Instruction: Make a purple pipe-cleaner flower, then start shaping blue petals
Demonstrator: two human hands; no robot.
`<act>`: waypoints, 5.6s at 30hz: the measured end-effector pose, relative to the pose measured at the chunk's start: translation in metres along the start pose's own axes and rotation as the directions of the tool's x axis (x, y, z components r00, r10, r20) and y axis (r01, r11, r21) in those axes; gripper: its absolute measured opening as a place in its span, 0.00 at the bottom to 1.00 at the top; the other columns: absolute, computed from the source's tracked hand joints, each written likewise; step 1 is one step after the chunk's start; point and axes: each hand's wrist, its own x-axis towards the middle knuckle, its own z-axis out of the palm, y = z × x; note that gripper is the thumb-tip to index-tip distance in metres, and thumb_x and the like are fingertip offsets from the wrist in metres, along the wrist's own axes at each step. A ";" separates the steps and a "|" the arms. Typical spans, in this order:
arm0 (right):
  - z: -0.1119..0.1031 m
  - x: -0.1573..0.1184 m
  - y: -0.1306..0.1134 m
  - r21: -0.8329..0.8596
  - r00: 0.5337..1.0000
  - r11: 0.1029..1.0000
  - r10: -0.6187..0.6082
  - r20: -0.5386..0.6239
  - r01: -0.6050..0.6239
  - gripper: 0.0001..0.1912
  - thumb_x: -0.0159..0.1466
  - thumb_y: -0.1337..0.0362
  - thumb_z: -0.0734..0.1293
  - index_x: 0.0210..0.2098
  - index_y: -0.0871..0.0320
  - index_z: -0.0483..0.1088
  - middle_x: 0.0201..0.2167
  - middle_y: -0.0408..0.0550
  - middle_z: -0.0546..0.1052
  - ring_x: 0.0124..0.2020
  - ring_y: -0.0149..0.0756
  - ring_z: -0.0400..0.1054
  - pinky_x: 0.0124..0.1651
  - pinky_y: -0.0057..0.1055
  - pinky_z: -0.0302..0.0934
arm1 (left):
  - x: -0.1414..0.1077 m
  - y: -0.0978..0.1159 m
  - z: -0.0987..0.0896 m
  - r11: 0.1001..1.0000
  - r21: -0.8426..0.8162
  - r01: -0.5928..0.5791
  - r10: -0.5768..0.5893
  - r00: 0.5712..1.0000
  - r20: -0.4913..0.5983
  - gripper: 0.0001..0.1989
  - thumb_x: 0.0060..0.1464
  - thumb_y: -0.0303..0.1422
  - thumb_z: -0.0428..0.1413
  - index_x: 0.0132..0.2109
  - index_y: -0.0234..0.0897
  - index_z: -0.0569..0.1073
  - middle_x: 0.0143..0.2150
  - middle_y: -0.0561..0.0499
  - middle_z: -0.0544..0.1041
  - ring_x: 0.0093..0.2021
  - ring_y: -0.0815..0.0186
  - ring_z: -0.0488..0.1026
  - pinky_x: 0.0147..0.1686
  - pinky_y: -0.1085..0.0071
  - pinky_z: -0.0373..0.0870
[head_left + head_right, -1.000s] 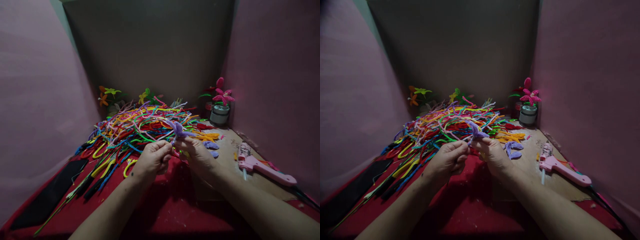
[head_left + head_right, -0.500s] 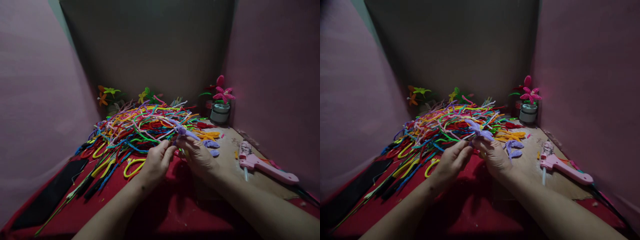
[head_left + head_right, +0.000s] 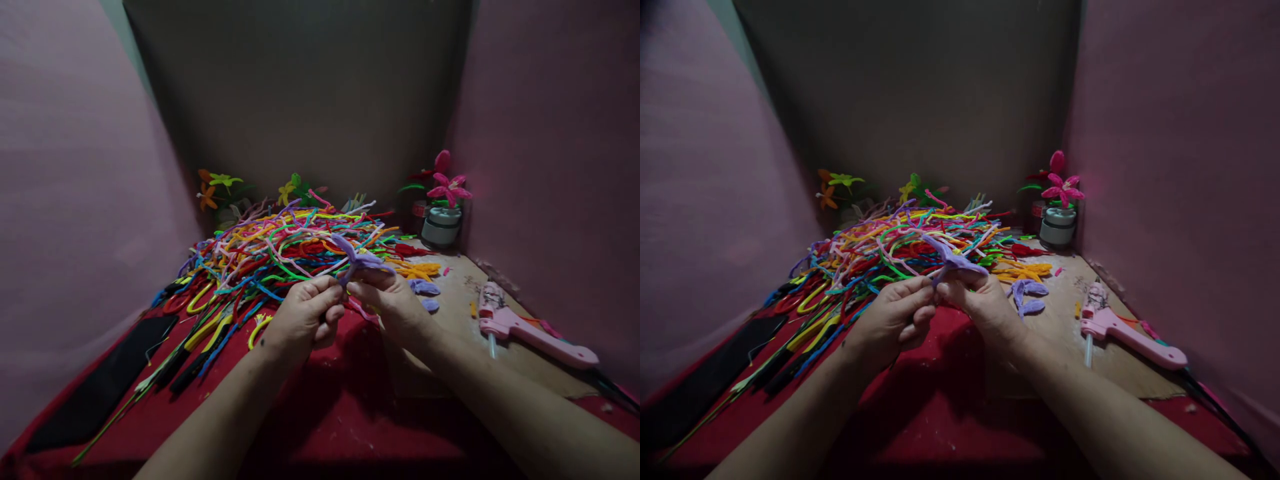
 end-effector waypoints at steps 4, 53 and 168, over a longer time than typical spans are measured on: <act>-0.002 0.000 0.003 0.103 0.994 0.991 0.081 0.070 -0.088 0.07 0.53 0.63 0.68 0.32 0.56 0.73 0.23 0.41 0.71 0.23 0.26 0.60 0.25 0.25 0.52 | 0.001 -0.003 -0.008 0.965 -0.231 0.121 -0.069 0.972 0.224 0.07 0.54 0.34 0.51 0.33 0.35 0.66 0.16 0.63 0.55 0.10 0.82 0.40 0.07 0.85 0.48; 0.001 -0.002 0.011 0.124 0.996 0.990 0.057 0.075 -0.066 0.09 0.55 0.62 0.67 0.35 0.56 0.74 0.27 0.44 0.73 0.29 0.31 0.63 0.37 0.31 0.57 | 0.002 -0.006 -0.002 0.999 0.007 -0.050 0.050 0.998 -0.031 0.09 0.53 0.36 0.50 0.31 0.35 0.66 0.17 0.60 0.61 0.10 0.81 0.46 0.09 0.83 0.45; -0.002 -0.003 0.012 0.002 0.999 0.999 0.035 0.020 -0.035 0.10 0.55 0.60 0.67 0.35 0.55 0.73 0.21 0.40 0.69 0.21 0.26 0.56 0.27 0.27 0.52 | 0.001 -0.014 0.002 0.770 0.593 -0.237 0.385 0.913 -0.136 0.09 0.53 0.35 0.50 0.30 0.35 0.69 0.19 0.57 0.62 0.16 0.76 0.58 0.16 0.80 0.55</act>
